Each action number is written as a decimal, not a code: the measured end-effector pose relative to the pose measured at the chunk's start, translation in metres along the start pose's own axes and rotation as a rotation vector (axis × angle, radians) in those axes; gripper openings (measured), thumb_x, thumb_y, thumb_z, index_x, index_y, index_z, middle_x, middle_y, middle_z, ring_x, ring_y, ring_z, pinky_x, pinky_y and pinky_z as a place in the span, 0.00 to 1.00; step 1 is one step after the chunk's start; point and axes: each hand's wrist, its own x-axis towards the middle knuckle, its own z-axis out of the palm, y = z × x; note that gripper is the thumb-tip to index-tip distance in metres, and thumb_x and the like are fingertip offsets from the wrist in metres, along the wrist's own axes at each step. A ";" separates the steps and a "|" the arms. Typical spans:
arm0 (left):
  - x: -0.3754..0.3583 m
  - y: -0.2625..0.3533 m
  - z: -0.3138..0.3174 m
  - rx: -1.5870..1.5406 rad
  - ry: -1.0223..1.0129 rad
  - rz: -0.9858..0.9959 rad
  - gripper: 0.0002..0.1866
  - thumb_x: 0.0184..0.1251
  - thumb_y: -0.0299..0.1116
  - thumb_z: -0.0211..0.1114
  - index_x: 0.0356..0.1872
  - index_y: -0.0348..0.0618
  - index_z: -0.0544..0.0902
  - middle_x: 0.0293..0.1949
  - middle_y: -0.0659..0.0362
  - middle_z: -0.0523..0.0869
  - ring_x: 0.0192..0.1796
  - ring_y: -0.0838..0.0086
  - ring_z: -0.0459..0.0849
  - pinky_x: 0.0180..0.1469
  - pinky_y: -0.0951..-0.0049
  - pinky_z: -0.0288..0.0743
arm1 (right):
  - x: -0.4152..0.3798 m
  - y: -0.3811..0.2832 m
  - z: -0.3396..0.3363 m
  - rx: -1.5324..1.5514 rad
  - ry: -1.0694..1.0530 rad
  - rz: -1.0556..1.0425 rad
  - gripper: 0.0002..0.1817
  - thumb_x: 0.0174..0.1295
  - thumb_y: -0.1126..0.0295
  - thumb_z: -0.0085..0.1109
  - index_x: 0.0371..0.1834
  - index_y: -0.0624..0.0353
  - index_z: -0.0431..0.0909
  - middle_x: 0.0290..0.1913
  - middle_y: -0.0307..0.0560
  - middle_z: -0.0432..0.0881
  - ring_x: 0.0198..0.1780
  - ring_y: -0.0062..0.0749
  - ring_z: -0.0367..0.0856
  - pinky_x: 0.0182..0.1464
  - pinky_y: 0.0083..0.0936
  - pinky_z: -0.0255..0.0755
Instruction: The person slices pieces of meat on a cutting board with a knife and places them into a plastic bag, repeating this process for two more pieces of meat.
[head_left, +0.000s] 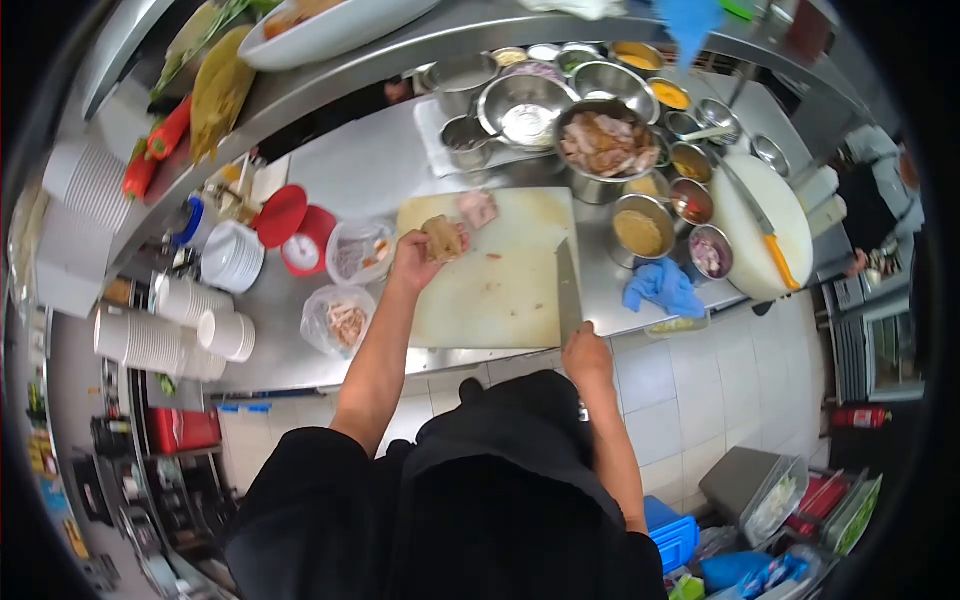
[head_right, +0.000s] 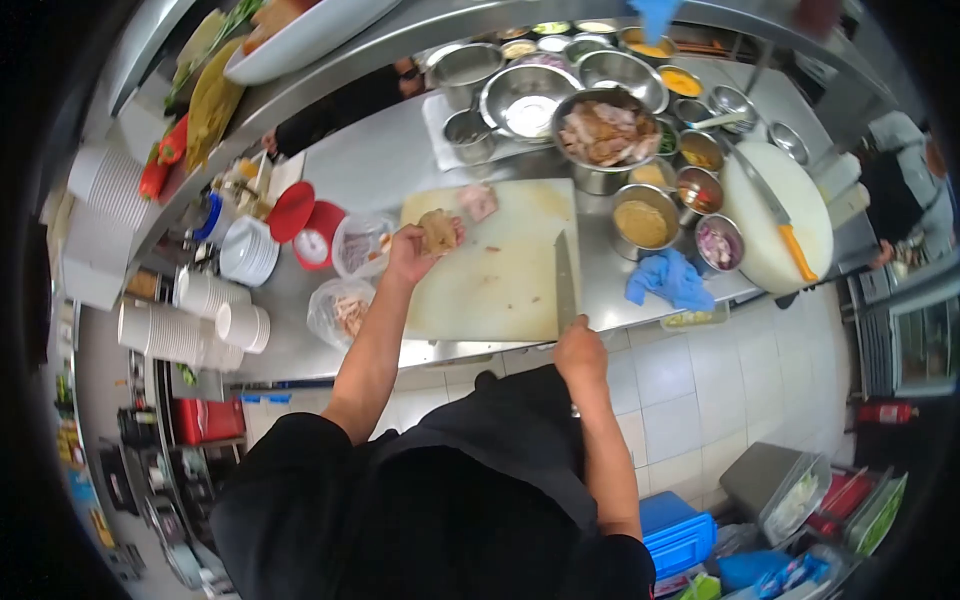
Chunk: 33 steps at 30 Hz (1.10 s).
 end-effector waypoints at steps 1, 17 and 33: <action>-0.010 -0.003 0.000 0.040 -0.051 -0.003 0.32 0.54 0.28 0.51 0.66 0.41 0.66 0.61 0.32 0.73 0.63 0.36 0.74 0.68 0.38 0.67 | -0.002 -0.004 -0.005 -0.006 0.003 -0.015 0.17 0.71 0.64 0.44 0.51 0.70 0.69 0.38 0.72 0.83 0.44 0.65 0.83 0.48 0.55 0.76; -0.088 -0.043 -0.005 0.143 0.294 0.106 0.25 0.63 0.30 0.66 0.61 0.43 0.69 0.62 0.43 0.69 0.64 0.50 0.73 0.61 0.43 0.76 | -0.009 -0.036 0.016 0.219 -0.156 -0.342 0.14 0.71 0.65 0.49 0.40 0.69 0.71 0.23 0.63 0.77 0.26 0.54 0.77 0.30 0.46 0.70; -0.095 -0.079 -0.049 0.975 0.460 0.218 0.16 0.67 0.30 0.66 0.53 0.36 0.83 0.41 0.53 0.87 0.37 0.69 0.86 0.39 0.69 0.81 | -0.026 -0.069 0.019 0.041 -0.105 -0.395 0.10 0.70 0.68 0.50 0.40 0.66 0.71 0.27 0.66 0.81 0.35 0.66 0.81 0.40 0.55 0.73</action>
